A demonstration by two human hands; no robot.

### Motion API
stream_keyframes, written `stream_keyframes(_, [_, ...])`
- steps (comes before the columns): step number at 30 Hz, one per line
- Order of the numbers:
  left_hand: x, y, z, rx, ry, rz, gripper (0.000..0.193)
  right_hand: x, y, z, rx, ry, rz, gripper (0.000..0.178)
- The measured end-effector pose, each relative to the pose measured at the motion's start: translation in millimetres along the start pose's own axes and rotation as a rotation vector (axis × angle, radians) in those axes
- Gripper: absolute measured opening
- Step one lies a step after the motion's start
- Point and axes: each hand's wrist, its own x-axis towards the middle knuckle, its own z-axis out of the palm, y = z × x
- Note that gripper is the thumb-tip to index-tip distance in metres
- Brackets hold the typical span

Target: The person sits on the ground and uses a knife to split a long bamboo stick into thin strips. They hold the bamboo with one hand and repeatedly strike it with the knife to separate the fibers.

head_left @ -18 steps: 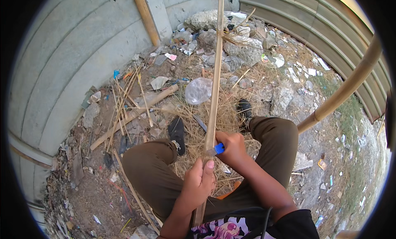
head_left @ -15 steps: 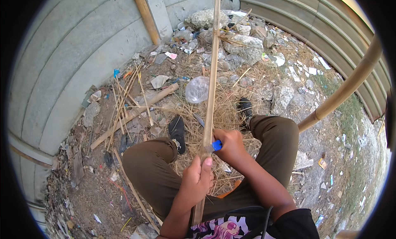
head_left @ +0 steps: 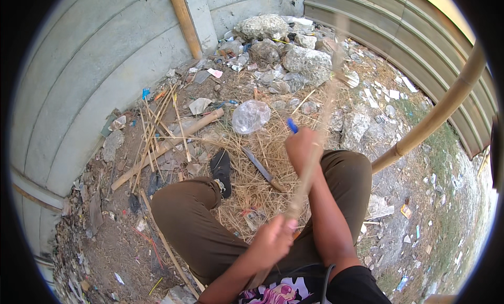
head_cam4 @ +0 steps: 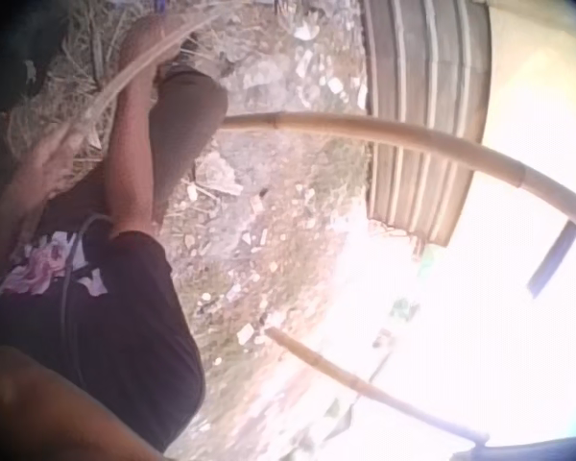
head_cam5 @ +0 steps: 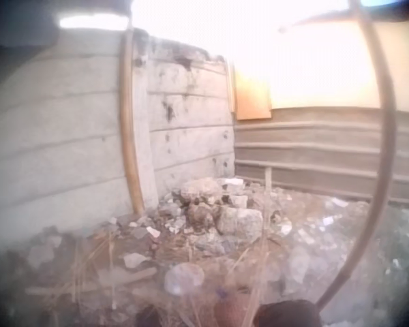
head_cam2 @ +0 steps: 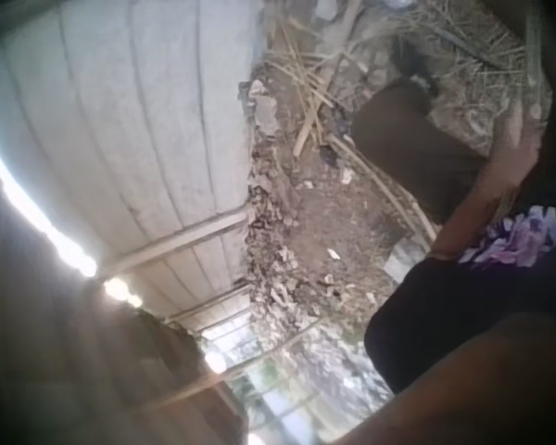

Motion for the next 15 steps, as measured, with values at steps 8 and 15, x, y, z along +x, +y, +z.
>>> stream_keyframes(8, [6, 32, -15, -0.035, 0.072, 0.074, 0.026, 5, 61, -3, 0.492, -0.133, 0.210, 0.029])
stream_keyframes(15, [-3, 43, -41, -0.098, 0.243, 0.072, 0.026, -87, 0, -5, 0.420, -0.155, -0.489, 0.015])
